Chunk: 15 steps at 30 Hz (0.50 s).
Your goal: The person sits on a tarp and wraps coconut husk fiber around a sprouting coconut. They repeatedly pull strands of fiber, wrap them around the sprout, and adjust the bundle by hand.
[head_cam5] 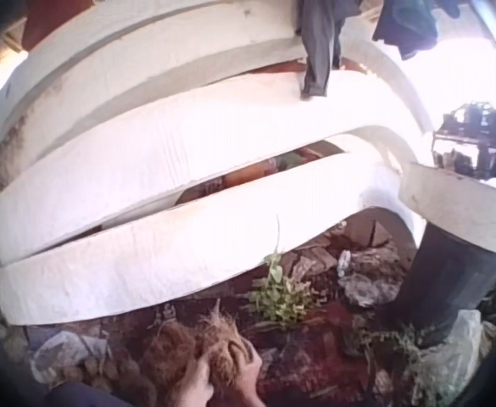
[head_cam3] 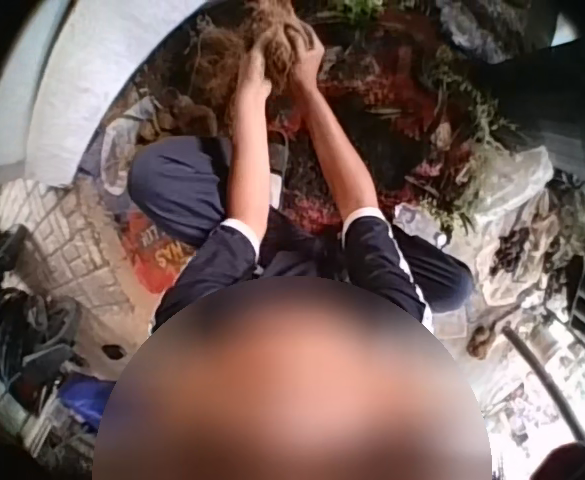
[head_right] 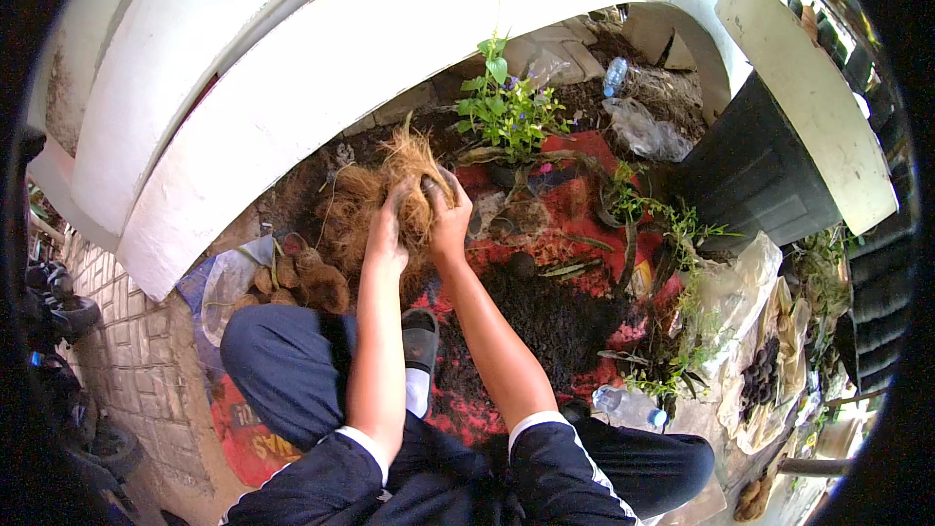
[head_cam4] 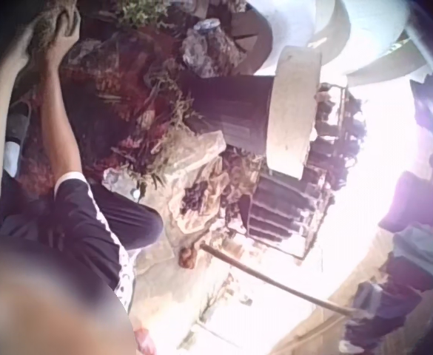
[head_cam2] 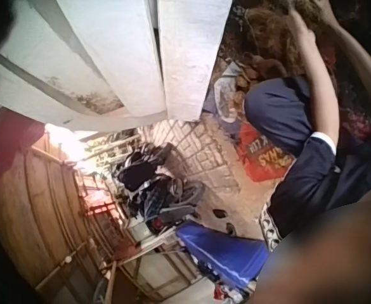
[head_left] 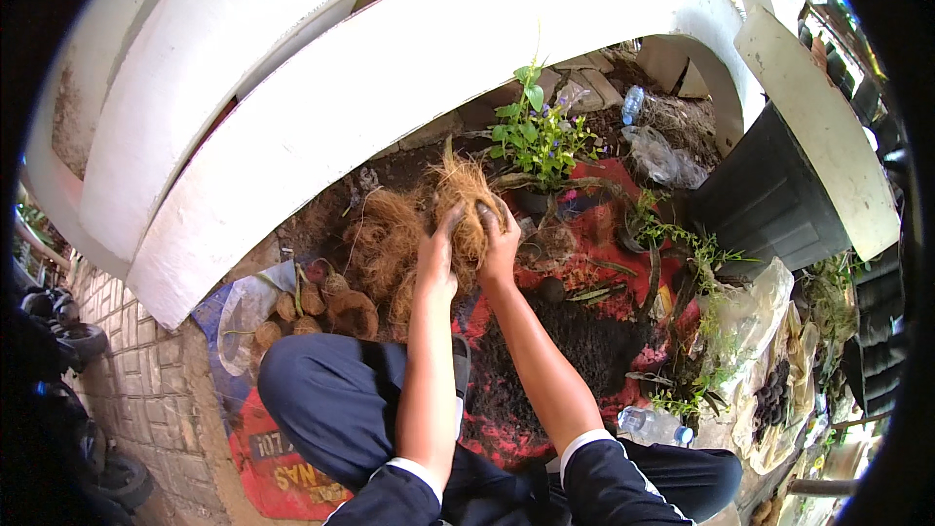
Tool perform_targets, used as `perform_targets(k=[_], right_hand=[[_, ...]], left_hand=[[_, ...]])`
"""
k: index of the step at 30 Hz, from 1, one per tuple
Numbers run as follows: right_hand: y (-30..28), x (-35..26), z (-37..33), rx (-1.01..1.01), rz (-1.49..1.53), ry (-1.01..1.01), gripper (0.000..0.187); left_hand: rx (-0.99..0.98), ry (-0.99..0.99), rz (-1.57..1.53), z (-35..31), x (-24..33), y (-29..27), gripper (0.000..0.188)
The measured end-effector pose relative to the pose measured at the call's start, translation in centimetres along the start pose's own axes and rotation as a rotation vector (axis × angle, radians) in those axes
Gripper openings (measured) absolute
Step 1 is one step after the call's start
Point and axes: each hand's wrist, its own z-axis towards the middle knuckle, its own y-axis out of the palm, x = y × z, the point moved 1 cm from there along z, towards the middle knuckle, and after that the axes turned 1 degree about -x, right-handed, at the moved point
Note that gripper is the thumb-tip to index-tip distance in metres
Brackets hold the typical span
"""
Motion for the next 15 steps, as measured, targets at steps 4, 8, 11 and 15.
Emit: perform_targets(k=[4,8,11,15], right_hand=[[2.0,-1.4,0.8,-0.002,0.025,-0.004,0.037],[4.3,-4.8,2.1,-0.126,-0.210,-0.190,0.050],[5.4,-7.4,2.4,-0.250,-0.155,-0.460,0.061],[5.5,-8.1,3.7,-0.165,0.199,-0.098,0.059]], left_hand=[[-0.005,-0.032,0.044,0.6,3.3,1.8,0.070],[-0.170,-0.011,-0.052,2.0,6.9,3.3,0.072],[-0.260,0.034,0.061,3.5,10.1,3.5,0.074],[-0.414,0.022,0.245,4.2,13.6,2.6,0.069]])
